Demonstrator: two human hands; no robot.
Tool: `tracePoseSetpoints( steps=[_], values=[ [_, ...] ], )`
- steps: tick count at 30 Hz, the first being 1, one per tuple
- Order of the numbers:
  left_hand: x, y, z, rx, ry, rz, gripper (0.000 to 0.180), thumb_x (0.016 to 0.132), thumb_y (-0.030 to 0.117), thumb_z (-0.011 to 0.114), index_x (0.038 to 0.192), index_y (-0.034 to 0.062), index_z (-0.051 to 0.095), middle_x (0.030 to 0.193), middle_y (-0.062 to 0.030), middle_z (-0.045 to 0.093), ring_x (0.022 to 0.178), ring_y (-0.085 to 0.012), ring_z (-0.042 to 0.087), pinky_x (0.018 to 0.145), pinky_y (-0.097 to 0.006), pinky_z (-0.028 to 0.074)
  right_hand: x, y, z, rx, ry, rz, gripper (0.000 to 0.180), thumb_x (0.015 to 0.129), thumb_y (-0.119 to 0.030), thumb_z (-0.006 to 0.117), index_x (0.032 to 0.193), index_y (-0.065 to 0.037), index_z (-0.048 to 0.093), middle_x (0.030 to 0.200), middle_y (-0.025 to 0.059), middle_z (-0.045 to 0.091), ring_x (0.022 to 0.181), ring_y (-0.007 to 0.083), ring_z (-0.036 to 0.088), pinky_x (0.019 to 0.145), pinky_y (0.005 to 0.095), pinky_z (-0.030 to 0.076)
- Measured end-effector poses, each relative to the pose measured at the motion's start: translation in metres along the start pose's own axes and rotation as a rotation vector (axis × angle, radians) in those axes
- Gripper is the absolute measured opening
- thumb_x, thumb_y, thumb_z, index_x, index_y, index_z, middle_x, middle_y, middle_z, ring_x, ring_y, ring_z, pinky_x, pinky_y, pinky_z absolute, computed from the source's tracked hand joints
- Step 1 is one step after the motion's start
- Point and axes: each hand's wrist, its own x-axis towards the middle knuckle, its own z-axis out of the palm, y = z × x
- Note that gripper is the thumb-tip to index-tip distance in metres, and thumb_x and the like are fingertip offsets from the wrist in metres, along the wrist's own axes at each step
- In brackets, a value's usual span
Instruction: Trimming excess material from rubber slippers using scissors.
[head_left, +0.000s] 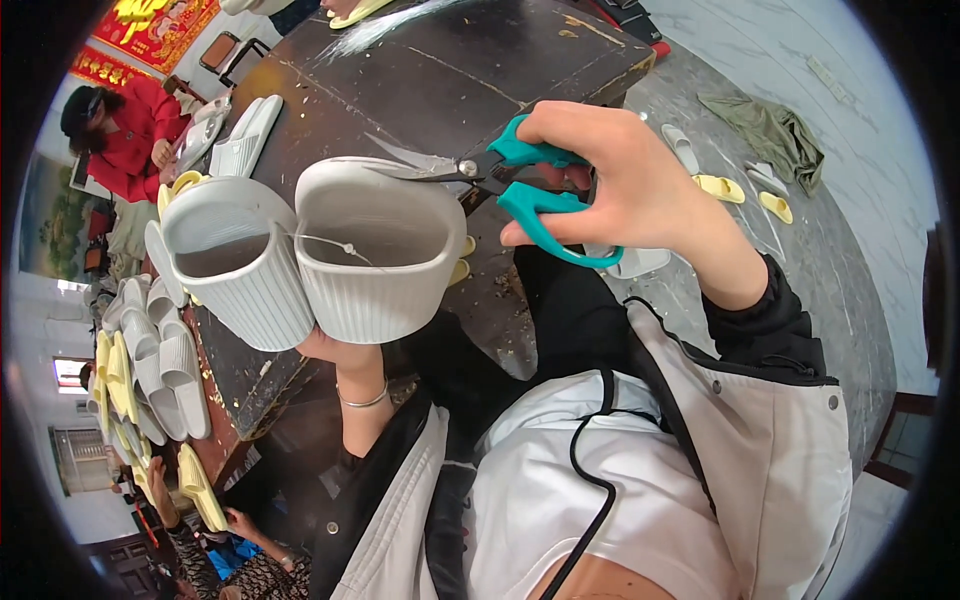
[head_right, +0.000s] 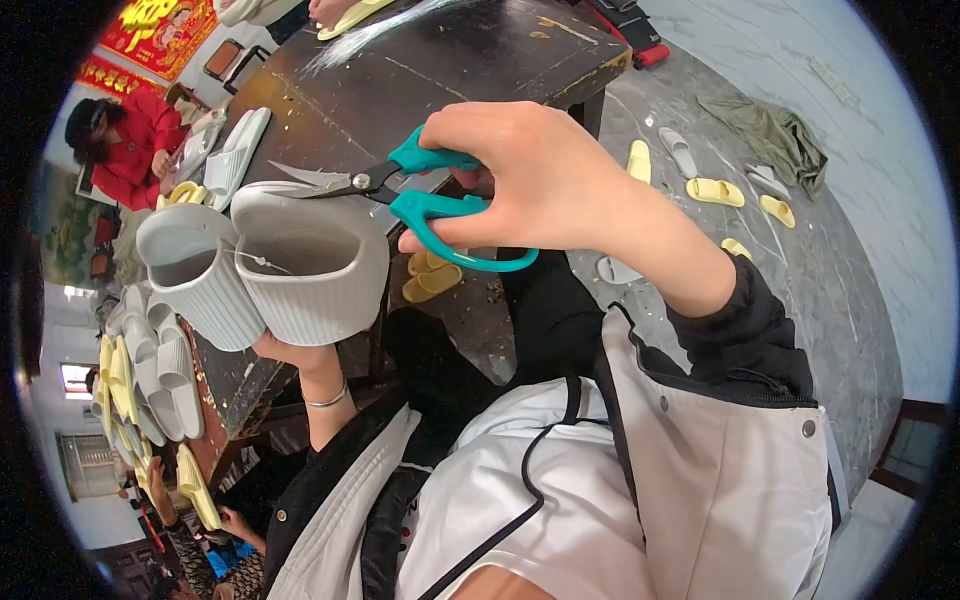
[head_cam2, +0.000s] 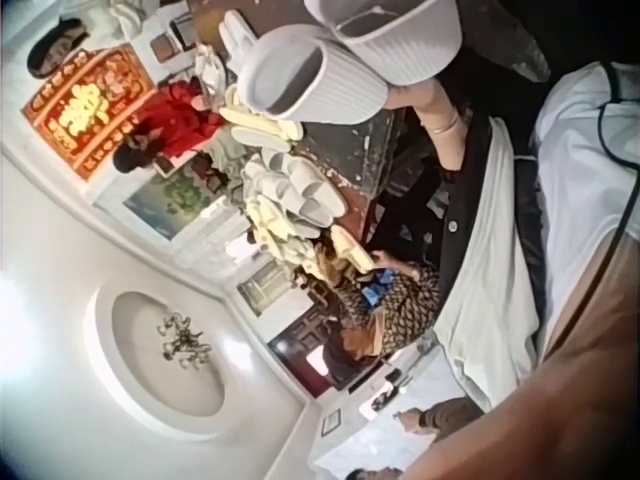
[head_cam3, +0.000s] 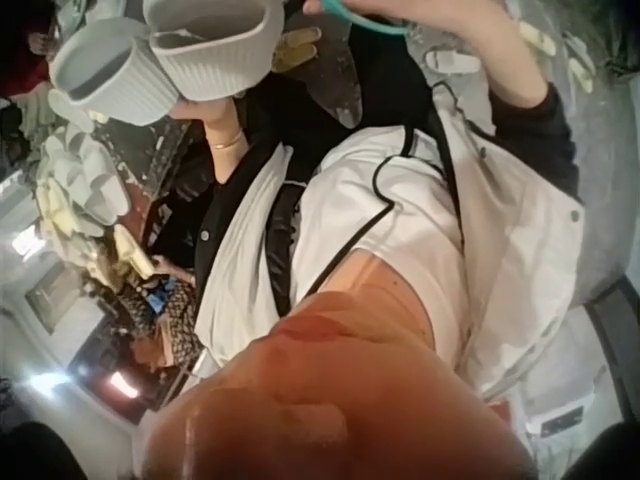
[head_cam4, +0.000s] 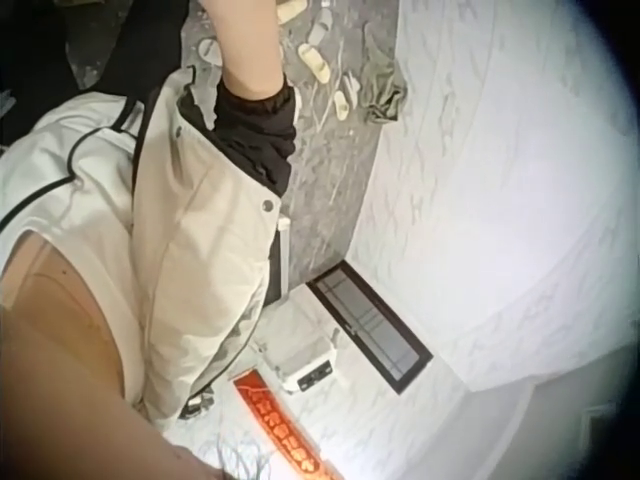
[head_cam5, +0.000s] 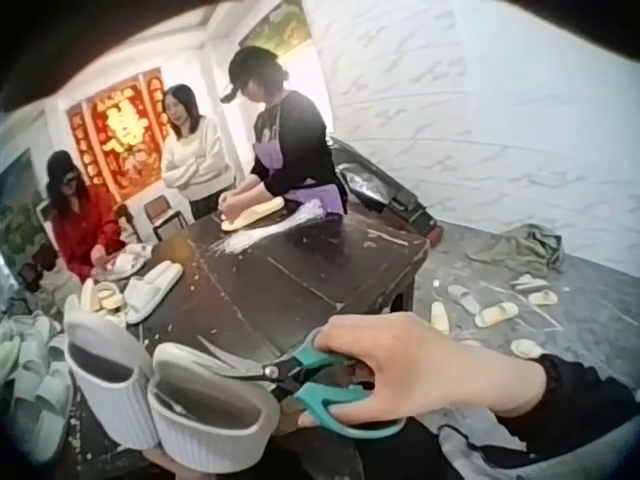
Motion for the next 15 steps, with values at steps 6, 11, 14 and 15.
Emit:
tracePoseSetpoints(
  steps=[6, 11, 14, 15],
  values=[
    [-0.004, 0.005, 0.011, -0.061, -0.007, 0.012, 0.061, 0.091, 0.019, 0.064, 0.140, -0.0066, 0.040, 0.137, -0.0197, 0.052, 0.120, -0.0296, 0.057, 0.102, -0.043, 0.046, -0.014, -0.008, -0.005, -0.060, 0.033, 0.007, 0.051, 0.064, -0.024, 0.089, 0.099, -0.003, 0.059, 0.079, 0.0045, 0.053, 0.063, 0.0149, 0.050, 0.055, 0.0265, 0.042],
    [-0.025, 0.023, 0.031, -0.159, -0.017, -0.067, 0.059, 0.094, 0.023, 0.058, 0.142, -0.0054, 0.038, 0.139, -0.0199, 0.050, 0.123, -0.0300, 0.055, 0.103, -0.043, 0.046, -0.041, -0.016, -0.021, -0.004, 0.080, 0.074, 0.049, 0.064, -0.024, 0.089, 0.097, -0.004, 0.059, 0.076, 0.0047, 0.052, 0.061, 0.0153, 0.050, 0.053, 0.0272, 0.041],
    [-0.046, 0.038, 0.052, -0.236, -0.019, -0.193, 0.058, 0.097, 0.029, 0.051, 0.143, -0.0041, 0.036, 0.139, -0.0193, 0.049, 0.124, -0.0300, 0.054, 0.103, -0.043, 0.046, -0.074, -0.020, -0.042, -0.139, 0.088, 0.054, 0.047, 0.064, -0.026, 0.088, 0.094, -0.004, 0.059, 0.076, 0.0044, 0.052, 0.060, 0.0171, 0.051, 0.052, 0.0286, 0.039],
    [-0.053, 0.042, 0.059, -0.415, -0.015, -0.314, 0.061, 0.097, 0.035, 0.048, 0.144, -0.0025, 0.036, 0.141, -0.0181, 0.048, 0.124, -0.0295, 0.054, 0.103, -0.043, 0.046, -0.083, -0.024, -0.048, -0.157, 0.093, 0.074, 0.047, 0.064, -0.026, 0.088, 0.094, -0.004, 0.059, 0.076, 0.0044, 0.052, 0.060, 0.0171, 0.051, 0.052, 0.0286, 0.039]
  ],
)
